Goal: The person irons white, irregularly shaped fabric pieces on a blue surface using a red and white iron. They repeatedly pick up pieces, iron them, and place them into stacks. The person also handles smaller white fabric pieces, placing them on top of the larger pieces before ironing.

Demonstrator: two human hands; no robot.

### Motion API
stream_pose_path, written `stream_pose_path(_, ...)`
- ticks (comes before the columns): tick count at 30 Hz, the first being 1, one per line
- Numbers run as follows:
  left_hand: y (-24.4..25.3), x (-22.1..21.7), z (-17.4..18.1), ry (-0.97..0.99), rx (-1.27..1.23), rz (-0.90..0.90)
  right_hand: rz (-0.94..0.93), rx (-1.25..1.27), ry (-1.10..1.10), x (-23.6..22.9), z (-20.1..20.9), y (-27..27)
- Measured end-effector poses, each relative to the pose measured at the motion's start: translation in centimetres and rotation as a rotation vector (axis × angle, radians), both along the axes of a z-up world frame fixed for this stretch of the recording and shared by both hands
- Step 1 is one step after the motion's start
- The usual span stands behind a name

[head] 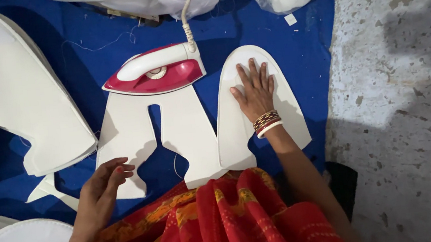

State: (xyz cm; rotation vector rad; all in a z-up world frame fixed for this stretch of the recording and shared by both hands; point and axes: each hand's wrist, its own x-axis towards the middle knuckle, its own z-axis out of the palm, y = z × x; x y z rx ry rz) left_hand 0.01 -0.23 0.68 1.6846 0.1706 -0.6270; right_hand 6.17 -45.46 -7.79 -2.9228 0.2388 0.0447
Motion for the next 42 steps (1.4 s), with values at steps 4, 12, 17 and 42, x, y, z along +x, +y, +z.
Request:
stream_pose_path(4,-0.3,0.2,0.6,0.014,0.071,-0.027,-0.009,-0.002,-0.013,0.1,-0.2,0.1)
stream_pose_path(12,-0.3,0.5,1.1,0.017,0.130,-0.057,0.000,-0.035,-0.011,0.1,-0.3,0.1)
stream_pose_path(17,0.1,0.2,0.5,-0.017,0.099,-0.051,0.005,-0.035,-0.010,0.1,-0.2,0.2)
stream_pose_path(42,-0.2,-1.3,-0.7,-0.713,0.732,-0.248,0.577,-0.102,-0.243,13.9,12.0,18.4)
